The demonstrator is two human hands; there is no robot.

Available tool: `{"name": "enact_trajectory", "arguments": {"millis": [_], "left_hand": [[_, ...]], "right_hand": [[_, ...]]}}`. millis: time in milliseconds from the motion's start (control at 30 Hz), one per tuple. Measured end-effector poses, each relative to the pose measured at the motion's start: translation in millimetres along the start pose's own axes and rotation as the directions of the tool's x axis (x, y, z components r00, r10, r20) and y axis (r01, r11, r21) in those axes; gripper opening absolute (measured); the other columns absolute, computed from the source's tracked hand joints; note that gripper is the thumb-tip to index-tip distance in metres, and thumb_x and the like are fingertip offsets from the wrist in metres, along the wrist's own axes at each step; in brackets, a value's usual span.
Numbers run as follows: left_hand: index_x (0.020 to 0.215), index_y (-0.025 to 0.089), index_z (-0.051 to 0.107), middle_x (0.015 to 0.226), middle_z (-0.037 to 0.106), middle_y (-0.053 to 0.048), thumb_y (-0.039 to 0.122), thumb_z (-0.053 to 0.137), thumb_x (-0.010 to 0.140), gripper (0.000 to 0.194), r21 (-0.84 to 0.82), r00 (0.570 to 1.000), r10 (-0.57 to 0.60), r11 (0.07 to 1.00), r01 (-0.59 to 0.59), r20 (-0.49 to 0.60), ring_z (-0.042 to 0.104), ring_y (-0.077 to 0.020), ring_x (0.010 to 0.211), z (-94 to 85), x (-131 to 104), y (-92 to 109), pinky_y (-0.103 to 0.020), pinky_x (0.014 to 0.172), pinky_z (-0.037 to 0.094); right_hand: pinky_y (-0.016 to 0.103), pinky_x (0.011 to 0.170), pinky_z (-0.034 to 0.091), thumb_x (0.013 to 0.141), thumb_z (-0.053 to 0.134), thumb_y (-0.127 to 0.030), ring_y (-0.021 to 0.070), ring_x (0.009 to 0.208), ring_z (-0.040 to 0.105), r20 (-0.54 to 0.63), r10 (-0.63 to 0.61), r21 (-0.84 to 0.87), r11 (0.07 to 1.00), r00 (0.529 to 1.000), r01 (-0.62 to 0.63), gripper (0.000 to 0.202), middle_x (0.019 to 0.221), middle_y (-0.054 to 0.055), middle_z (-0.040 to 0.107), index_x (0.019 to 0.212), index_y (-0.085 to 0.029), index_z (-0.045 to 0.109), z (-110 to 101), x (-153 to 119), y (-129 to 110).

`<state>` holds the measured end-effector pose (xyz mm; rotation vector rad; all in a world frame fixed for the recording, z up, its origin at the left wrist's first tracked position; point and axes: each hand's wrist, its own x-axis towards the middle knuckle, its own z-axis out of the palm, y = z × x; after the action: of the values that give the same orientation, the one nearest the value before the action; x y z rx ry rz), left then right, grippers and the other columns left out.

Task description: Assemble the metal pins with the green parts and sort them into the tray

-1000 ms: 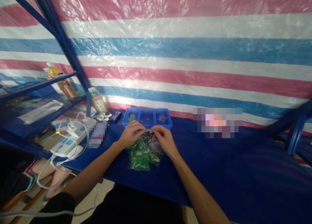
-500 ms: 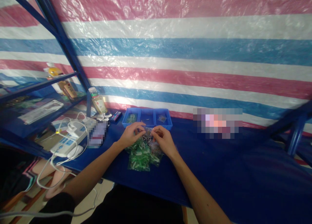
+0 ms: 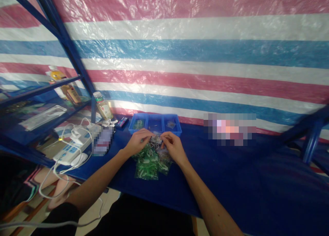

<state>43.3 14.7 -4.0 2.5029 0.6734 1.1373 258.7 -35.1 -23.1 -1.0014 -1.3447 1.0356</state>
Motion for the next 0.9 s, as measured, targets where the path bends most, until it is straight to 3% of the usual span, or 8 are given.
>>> {"name": "enact_trajectory", "arguments": {"millis": [200,467,633,800,900], "left_hand": [[0.109,0.019,0.074,0.102,0.076,-0.008,0.029,0.058,0.1,0.021,0.036,0.999,-0.039,0.999,0.038,0.015,0.064,-0.0206,0.097,-2.5,2.1,3.2,-0.036,0.089,0.053],[0.095,0.017,0.073,0.091,0.073,-0.007,0.035,0.059,0.1,0.023,0.04,0.999,-0.049,0.998,0.049,0.011,0.06,-0.0189,0.086,-4.1,2.7,7.6,-0.034,0.084,0.049],[0.092,0.017,0.071,0.09,0.072,-0.007,0.036,0.059,0.1,0.024,0.037,0.998,-0.059,0.998,0.058,0.029,0.059,-0.0189,0.086,-4.3,2.3,9.0,-0.033,0.083,0.048],[0.086,0.016,0.069,0.086,0.07,-0.006,0.035,0.057,0.101,0.027,0.048,0.998,-0.057,0.997,0.056,0.034,0.058,-0.0176,0.081,-4.9,1.9,8.7,-0.033,0.082,0.047],[0.087,0.016,0.069,0.086,0.07,-0.006,0.035,0.056,0.102,0.028,0.043,0.997,-0.063,0.997,0.061,0.036,0.058,-0.0175,0.081,-5.0,2.2,9.0,-0.032,0.081,0.047]], "right_hand": [[0.027,0.049,0.04,0.083,0.073,-0.052,0.0187,0.061,0.067,-0.001,0.025,0.013,1.0,1.0,-0.025,0.035,0.089,0.005,0.073,0.098,-0.021,0.066,1.1,0.1,-1.4],[0.028,0.051,0.039,0.084,0.071,-0.058,0.0164,0.053,0.055,-0.022,0.032,-0.095,0.995,0.999,-0.034,0.037,0.06,-0.001,0.061,0.09,-0.022,0.068,-0.9,-1.4,-2.1],[0.028,0.05,0.037,0.086,0.07,-0.052,0.0158,0.053,0.056,0.008,0.024,-0.066,0.998,1.0,-0.023,0.031,0.063,-0.001,0.064,0.089,-0.021,0.065,-0.3,-1.1,-1.3],[0.026,0.048,0.04,0.082,0.074,-0.046,0.0142,0.051,0.057,-0.027,0.019,0.057,0.998,0.999,-0.018,0.037,0.072,-0.004,0.064,0.107,-0.026,0.055,1.7,-1.3,-2.0],[0.026,0.046,0.038,0.083,0.072,-0.049,0.0142,0.05,0.057,-0.054,0.024,0.032,0.999,0.998,-0.022,0.033,0.071,-0.003,0.064,0.1,-0.025,0.058,-0.2,-0.7,-1.3]]}}
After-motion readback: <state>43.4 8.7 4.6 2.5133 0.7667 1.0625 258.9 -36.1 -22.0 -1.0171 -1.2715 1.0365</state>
